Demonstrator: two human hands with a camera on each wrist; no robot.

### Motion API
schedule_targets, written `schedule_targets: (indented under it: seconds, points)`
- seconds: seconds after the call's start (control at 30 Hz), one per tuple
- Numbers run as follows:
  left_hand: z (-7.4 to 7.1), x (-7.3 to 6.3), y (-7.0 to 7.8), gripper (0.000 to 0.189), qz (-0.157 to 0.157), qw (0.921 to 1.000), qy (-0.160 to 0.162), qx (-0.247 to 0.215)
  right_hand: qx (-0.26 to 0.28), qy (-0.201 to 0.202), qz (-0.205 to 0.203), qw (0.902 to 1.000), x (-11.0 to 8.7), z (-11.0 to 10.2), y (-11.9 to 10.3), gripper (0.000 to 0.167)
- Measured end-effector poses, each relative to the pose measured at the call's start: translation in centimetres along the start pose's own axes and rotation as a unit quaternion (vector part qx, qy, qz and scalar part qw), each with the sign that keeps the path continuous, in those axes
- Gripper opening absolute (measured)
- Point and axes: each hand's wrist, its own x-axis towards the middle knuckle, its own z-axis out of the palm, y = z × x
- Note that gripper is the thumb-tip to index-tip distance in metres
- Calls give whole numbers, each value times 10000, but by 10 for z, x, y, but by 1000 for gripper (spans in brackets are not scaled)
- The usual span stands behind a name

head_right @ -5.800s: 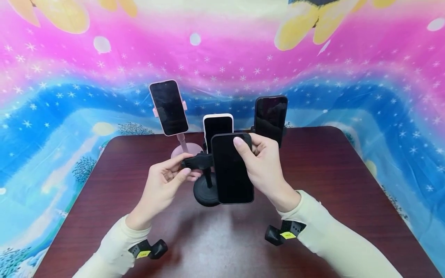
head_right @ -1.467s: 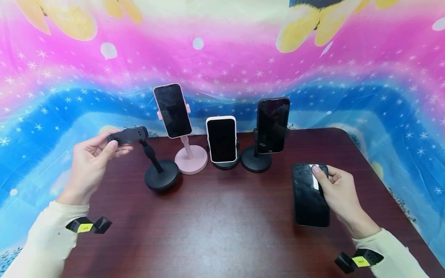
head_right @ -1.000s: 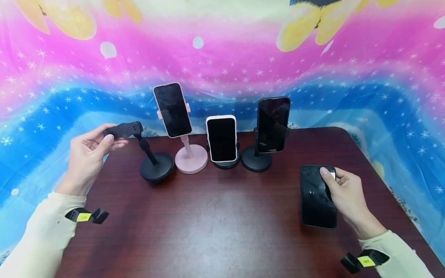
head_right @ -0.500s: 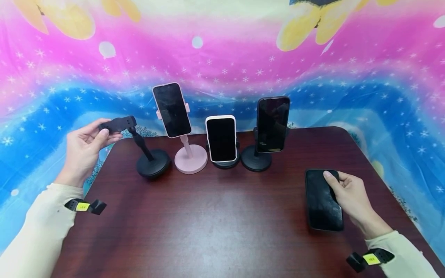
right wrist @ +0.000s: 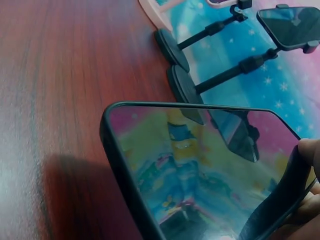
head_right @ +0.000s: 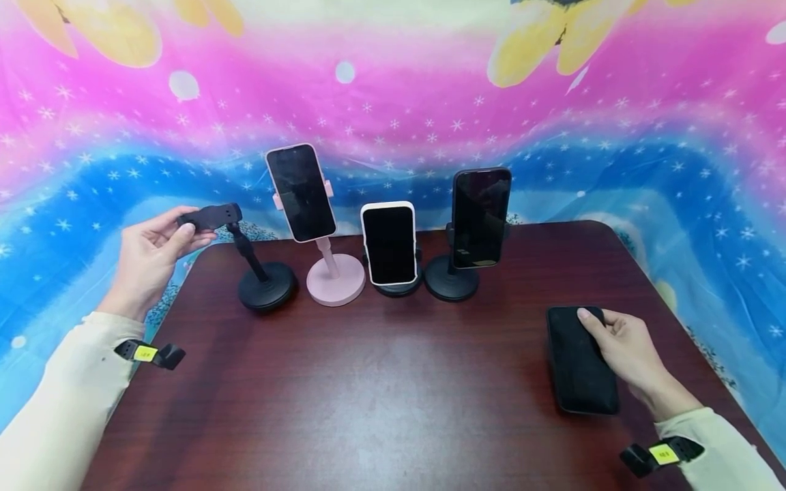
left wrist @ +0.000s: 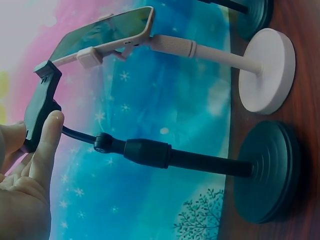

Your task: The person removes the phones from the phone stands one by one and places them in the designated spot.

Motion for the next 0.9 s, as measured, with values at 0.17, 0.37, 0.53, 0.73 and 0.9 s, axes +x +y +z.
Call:
schedule_targets:
  seconds: [0.17, 0.37, 0.53, 0.73, 0.9]
  points:
    - [-5, 3, -2, 27, -122, 9999, -29, 0, -24, -153, 149, 9998, 1, -2, 5, 34]
    - [-14, 5, -5, 27, -167, 9997, -20, -162, -33, -293, 219, 9993, 2, -4, 12, 34]
    - [-19, 7, -8, 27, -164, 9994, -55, -291, -141, -366, 330, 9987, 3, -6, 16, 35]
    - [-22, 8, -12, 27, -259, 9996, -58, -122, -270, -382, 470, 9978, 3, -10, 17, 34]
    - [-25, 9, -14, 27, -263, 9996, -59, -107, -435, -442, 473, 9970, 2, -13, 20, 31]
